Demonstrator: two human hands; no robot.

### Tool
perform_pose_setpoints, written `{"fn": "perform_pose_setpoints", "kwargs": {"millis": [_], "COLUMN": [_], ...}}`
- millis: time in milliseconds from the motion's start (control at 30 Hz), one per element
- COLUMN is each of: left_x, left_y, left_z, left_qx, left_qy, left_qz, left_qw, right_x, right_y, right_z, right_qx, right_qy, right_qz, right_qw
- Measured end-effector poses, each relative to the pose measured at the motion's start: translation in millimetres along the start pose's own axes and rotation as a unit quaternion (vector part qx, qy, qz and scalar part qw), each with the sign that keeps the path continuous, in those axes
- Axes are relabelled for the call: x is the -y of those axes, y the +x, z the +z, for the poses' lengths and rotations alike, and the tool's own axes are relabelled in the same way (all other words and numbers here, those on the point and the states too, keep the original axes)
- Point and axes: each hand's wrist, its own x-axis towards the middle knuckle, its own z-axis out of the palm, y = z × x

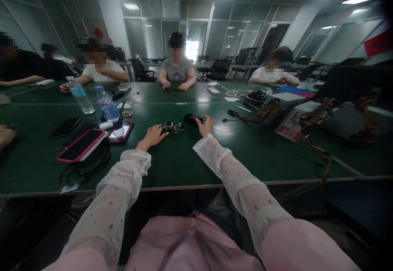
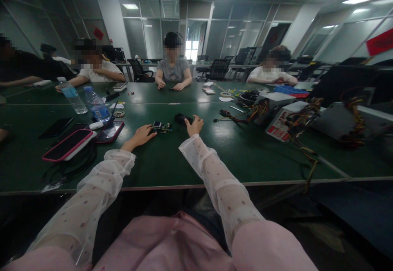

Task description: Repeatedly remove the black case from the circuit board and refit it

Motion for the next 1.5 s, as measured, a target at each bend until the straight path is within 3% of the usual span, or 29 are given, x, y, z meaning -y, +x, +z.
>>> {"fn": "perform_pose_setpoints", "kwargs": {"millis": [300,533,700,867,1000,1500], "left_x": [-2.7,1.4,2.4,0.8,-2.1,-1.9], "left_y": [-1.2,0.7,2.0,1.7,0.2,0.7], "left_z": [-3.0,-0.1,2.5,1.8,0.2,1.3], "left_qx": [0.003,0.004,-0.002,-0.004,-0.007,-0.016], "left_qy": [0.003,-0.003,-0.003,-0.005,0.0,-0.034], "left_qz": [0.001,0.003,-0.003,-0.009,-0.014,-0.031], "left_qw": [1.0,1.0,1.0,1.0,1.0,0.999], "right_x": [-3.9,-6.9,16.7,46.5,53.3,40.8], "right_y": [-1.9,7.8,8.4,-8.0,-17.8,-34.8], "right_z": [4.4,7.0,5.6,-0.7,-3.9,9.1], "right_qx": [0.052,0.027,0.065,0.171,0.239,0.304], "right_qy": [-0.004,0.068,0.182,0.245,0.236,0.111], "right_qz": [-0.006,-0.019,-0.038,-0.121,-0.175,-0.216], "right_qw": [0.999,0.997,0.98,0.947,0.925,0.921]}}
